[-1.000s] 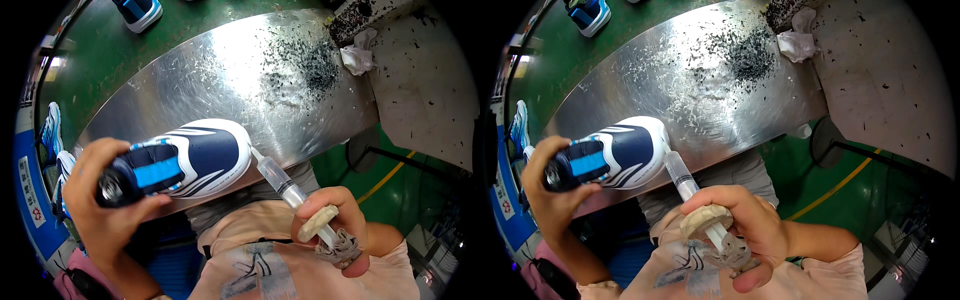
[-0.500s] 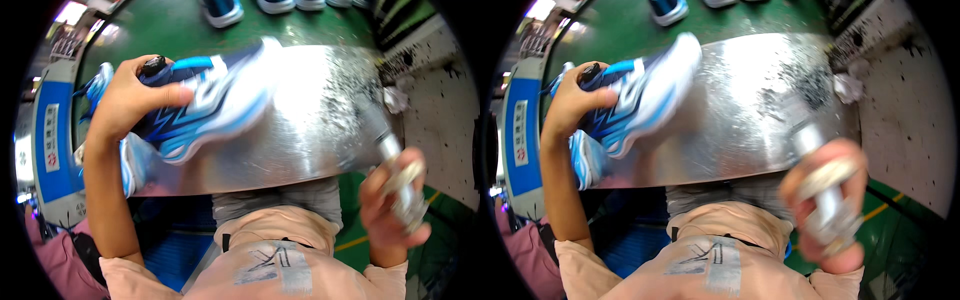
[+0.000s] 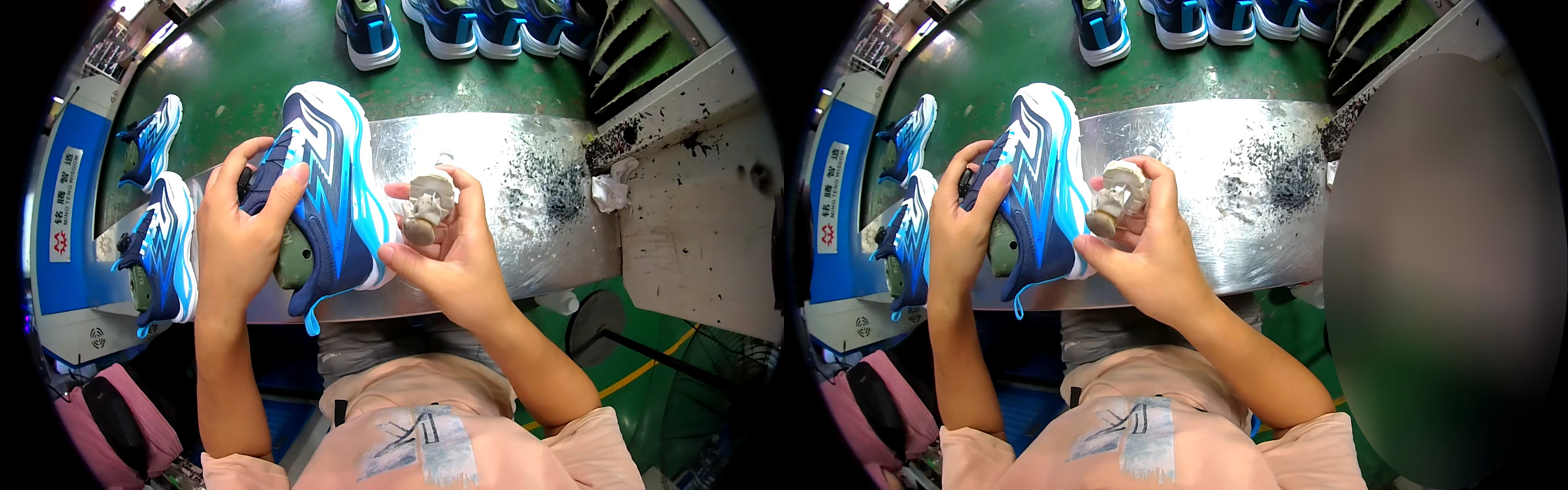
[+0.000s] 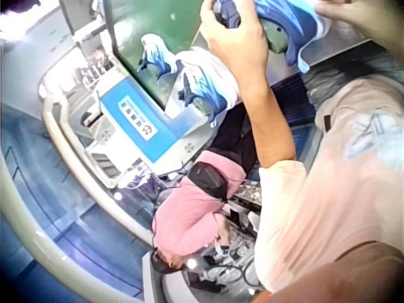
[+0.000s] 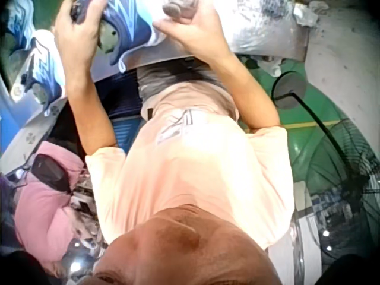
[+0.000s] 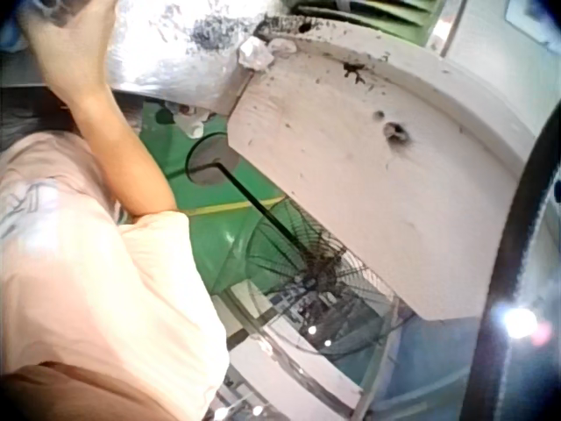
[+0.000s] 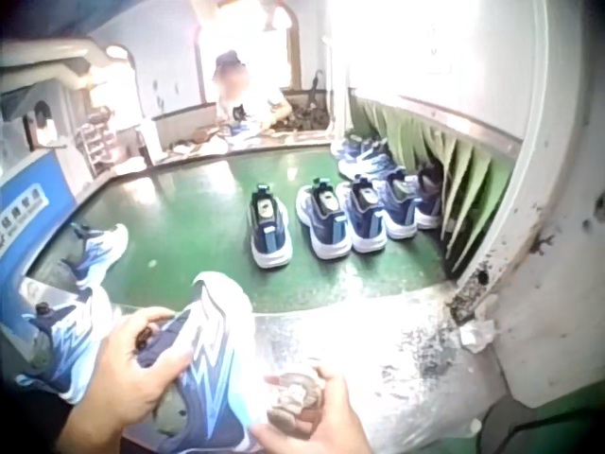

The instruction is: The person applies adhesive from a syringe along the edges of shoe soles and places the finished shoes onto a conveyor belt.

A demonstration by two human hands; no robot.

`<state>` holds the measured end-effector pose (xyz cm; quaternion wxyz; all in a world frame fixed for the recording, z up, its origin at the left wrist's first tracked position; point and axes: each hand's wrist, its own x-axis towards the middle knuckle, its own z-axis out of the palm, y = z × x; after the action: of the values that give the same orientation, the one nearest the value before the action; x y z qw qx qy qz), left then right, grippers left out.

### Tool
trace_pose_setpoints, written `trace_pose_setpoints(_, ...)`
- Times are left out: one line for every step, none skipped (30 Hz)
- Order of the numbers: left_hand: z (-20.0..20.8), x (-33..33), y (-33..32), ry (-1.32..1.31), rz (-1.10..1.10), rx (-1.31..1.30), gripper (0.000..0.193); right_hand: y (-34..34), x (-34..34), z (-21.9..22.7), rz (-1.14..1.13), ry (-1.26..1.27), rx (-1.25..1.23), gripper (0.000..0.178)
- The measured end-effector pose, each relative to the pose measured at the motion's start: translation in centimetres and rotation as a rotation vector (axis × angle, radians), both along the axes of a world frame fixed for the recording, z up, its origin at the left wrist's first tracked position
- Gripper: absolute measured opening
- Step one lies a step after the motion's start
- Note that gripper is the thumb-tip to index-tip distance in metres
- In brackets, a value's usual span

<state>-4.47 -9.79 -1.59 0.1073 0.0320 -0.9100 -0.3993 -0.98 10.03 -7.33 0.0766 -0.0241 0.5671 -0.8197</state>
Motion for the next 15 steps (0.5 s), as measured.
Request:
trace_pose_setpoints(0.1, 0.0, 0.1, 0.007, 0.003, 0.0, 0.045, -0.1, -0.1, 0.1, -0.004, -0.013, 0.001, 0.072)
trace_pose_setpoints(0.1, 0.1, 0.2, 0.014, 0.006, 0.0, 0.045, -0.1, -0.2, 0.2, -0.008, -0.027, 0.003, 0.071)
trace_pose_setpoints(0.0, 0.1, 0.3, 0.018, 0.008, 0.0, 0.044, -0.2, -0.2, 0.1, -0.012, -0.027, 0.009, 0.071)
trace_pose_setpoints(0.0, 0.1, 0.4, 0.04, 0.009, -0.021, 0.044, -0.3, -0.2, -0.2, -0.016, -0.027, 0.016, 0.07)
trace_pose_setpoints(-0.1, 0.1, 0.5, 0.063, 0.011, -0.042, 0.043, -0.4, -0.2, -0.4, -0.019, -0.027, 0.023, 0.07)
trace_pose_setpoints(-0.1, 0.1, 0.6, 0.087, 0.014, -0.065, 0.042, -0.5, -0.2, -0.4, -0.017, -0.026, 0.033, 0.07)
trace_pose_setpoints(-0.1, 0.1, 0.7, 0.101, 0.017, -0.067, 0.041, -0.5, -0.2, -0.3, -0.014, -0.025, 0.043, 0.07)
trace_pose_setpoints(-0.2, 0.1, 0.8, 0.114, 0.019, -0.069, 0.04, -0.4, -0.3, -0.3, -0.011, -0.025, 0.054, 0.07)
trace_pose_setpoints(-0.3, 0.2, 0.9, 0.126, 0.021, -0.074, 0.039, -0.4, -0.3, -0.2, 0.004, -0.036, 0.059, 0.071)
trace_pose_setpoints(-0.3, 0.2, 1.0, 0.134, 0.024, -0.083, 0.038, -0.3, -0.4, -0.1, 0.018, -0.048, 0.065, 0.073)
trace_pose_setpoints(-0.3, 0.1, 1.2, 0.141, 0.025, -0.092, 0.037, -0.2, -0.4, 0.0, 0.033, -0.06, 0.07, 0.074)
trace_pose_setpoints(-0.2, 0.1, 1.3, 0.15, 0.024, -0.103, 0.036, -0.2, -0.6, 0.1, 0.036, -0.051, 0.09, 0.074)
trace_pose_setpoints(-0.3, 0.0, 1.4, 0.147, 0.03, -0.102, 0.036, -0.2, -0.7, 0.1, 0.038, -0.041, 0.11, 0.074)
trace_pose_setpoints(-0.4, -0.1, 1.4, 0.144, 0.036, -0.101, 0.035, -0.1, -0.7, 0.1, 0.04, -0.032, 0.131, 0.074)
trace_pose_setpoints(-0.3, -0.1, 1.5, 0.144, 0.039, -0.104, 0.035, 0.0, -0.8, 0.1, 0.039, -0.038, 0.115, 0.074)
